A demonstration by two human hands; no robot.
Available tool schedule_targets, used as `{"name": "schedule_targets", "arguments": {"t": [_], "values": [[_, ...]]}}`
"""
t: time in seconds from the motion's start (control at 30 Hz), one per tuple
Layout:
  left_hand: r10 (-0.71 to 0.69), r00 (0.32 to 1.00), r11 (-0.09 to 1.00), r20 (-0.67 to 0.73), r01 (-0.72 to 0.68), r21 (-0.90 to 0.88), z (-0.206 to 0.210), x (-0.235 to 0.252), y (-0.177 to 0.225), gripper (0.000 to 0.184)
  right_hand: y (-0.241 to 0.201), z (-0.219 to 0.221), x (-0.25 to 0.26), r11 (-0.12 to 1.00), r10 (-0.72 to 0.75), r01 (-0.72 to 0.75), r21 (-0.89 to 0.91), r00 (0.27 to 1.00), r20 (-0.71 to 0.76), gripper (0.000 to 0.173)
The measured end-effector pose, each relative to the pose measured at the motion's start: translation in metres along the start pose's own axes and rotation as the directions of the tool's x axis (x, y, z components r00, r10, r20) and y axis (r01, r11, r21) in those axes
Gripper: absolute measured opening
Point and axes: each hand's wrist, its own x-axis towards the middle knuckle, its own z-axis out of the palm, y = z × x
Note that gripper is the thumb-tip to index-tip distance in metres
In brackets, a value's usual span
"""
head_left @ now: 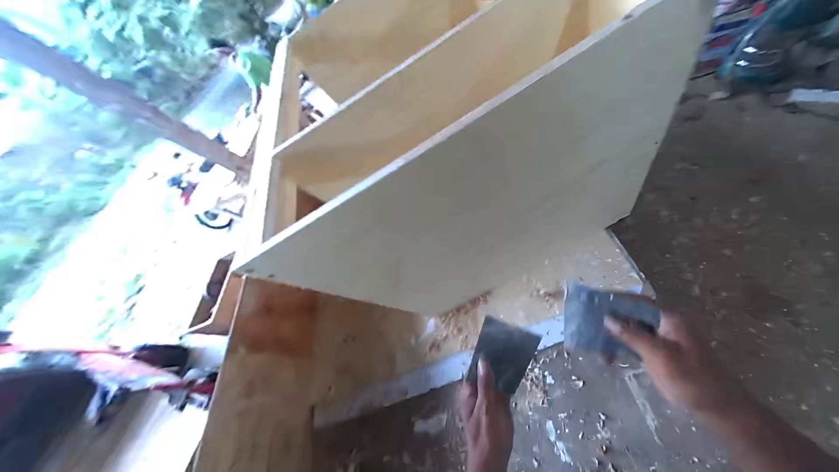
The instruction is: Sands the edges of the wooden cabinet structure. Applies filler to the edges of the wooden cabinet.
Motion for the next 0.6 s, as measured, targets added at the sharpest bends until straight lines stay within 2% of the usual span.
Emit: {"name": "schedule_targets", "arguments": {"t": [0.03,0.1,0.23,0.33,0.6], "values": [[0.058,0.998,0.997,0.013,-0.057,-0.051,0.016,0.006,0.005,0.028,0.003,0.014,-0.021,0.988,0.079,-0.078,0.134,0.997,-0.001,0.024],[0.167,0.985,0.981,0.042,-0.161,-0.111,0.038,0.008,0.007,0.024,0.006,0.033,-0.044,0.961,0.12,-0.112,0.252,0.993,-0.017,0.023],[0.347,0.936,0.934,0.059,-0.339,-0.114,0.053,-0.004,0.0,0.021,0.001,0.043,-0.05,0.971,0.051,-0.027,0.236,0.994,-0.099,0.023],[0.452,0.887,0.892,0.094,-0.447,-0.074,0.054,-0.013,-0.003,0.023,-0.008,0.038,-0.047,0.968,0.005,0.02,0.249,0.995,-0.098,0.022],[0.571,0.791,0.81,0.221,-0.586,0.006,0.059,-0.022,-0.012,0.025,-0.007,0.034,-0.045,0.981,-0.011,0.023,0.194,0.998,-0.06,0.021]]}}
